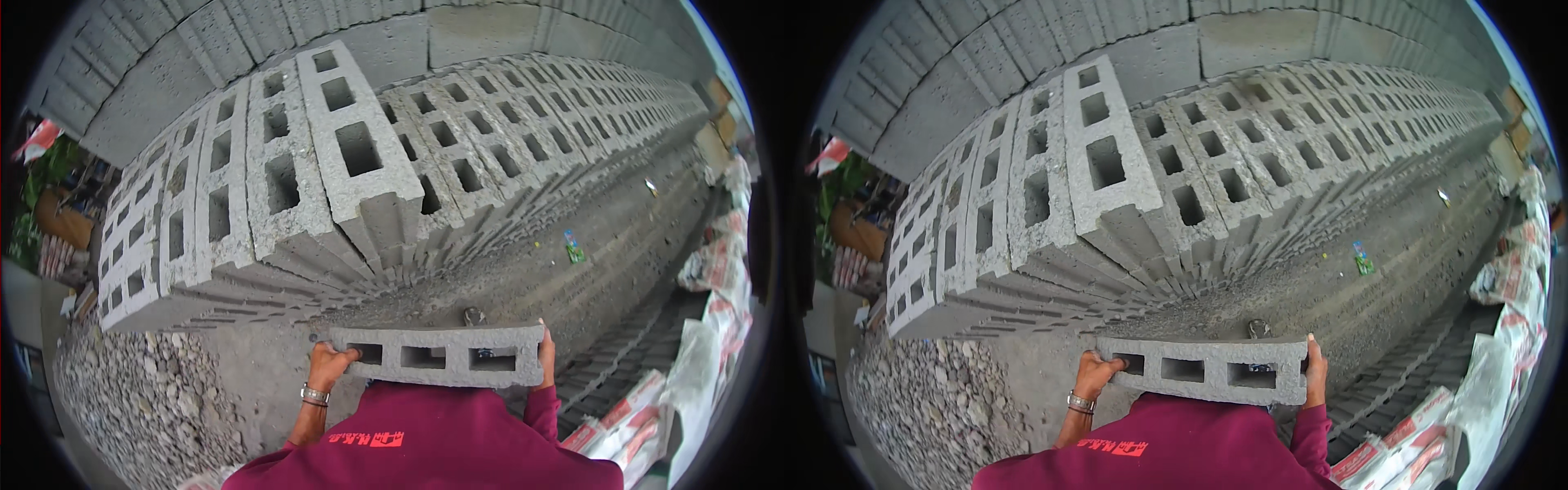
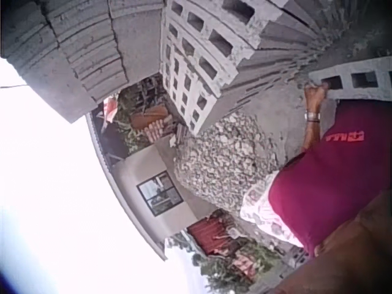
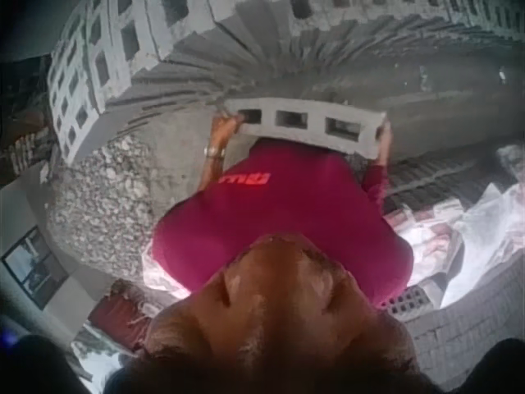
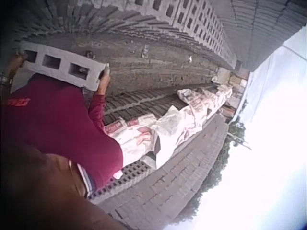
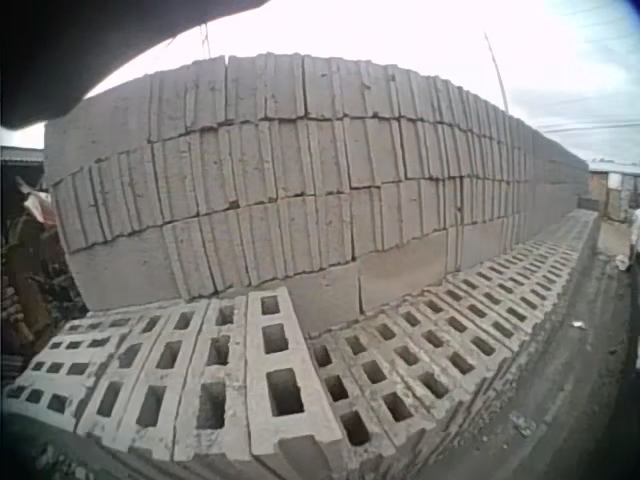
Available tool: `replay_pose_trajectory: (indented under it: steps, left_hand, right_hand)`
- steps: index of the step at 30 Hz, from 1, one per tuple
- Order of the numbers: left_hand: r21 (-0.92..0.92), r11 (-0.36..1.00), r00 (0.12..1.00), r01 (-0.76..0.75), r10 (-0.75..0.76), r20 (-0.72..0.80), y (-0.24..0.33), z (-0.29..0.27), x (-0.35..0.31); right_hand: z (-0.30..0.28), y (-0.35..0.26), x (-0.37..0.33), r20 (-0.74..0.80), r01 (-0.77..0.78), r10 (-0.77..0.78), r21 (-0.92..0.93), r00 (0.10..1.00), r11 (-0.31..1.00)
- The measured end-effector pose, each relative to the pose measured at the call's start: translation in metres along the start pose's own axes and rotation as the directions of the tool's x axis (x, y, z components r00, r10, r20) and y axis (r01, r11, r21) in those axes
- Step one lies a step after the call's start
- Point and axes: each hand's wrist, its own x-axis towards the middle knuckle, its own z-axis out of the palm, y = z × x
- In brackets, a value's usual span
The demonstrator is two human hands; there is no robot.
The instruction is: The person moves concrete blocks from one area to another by hand and using a metal block-carrying tool, stacking them onto existing piles.
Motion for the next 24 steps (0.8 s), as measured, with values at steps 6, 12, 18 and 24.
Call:
replay_pose_trajectory:
  steps: [6,12,18,24]
  left_hand:
    - [-0.126,0.931,0.878,0.342,-0.365,-0.311,0.054,0.066,-0.106]
    - [-0.386,0.796,0.687,0.466,-0.600,-0.410,0.075,0.148,-0.258]
    - [-0.632,0.672,0.557,0.387,-0.716,-0.421,0.077,0.203,-0.313]
    - [-0.779,0.625,0.466,-0.045,-0.677,-0.570,0.117,0.227,-0.349]
  right_hand:
    - [-0.025,-0.030,0.137,0.420,-0.177,0.131,0.074,0.898,0.981]
    - [-0.012,-0.091,0.178,0.746,-0.318,0.409,-0.274,0.526,0.908]
    - [0.050,-0.146,0.131,0.739,-0.112,0.472,-0.483,0.481,0.869]
    - [0.136,-0.208,0.073,0.872,0.441,0.331,-0.472,0.360,0.763]
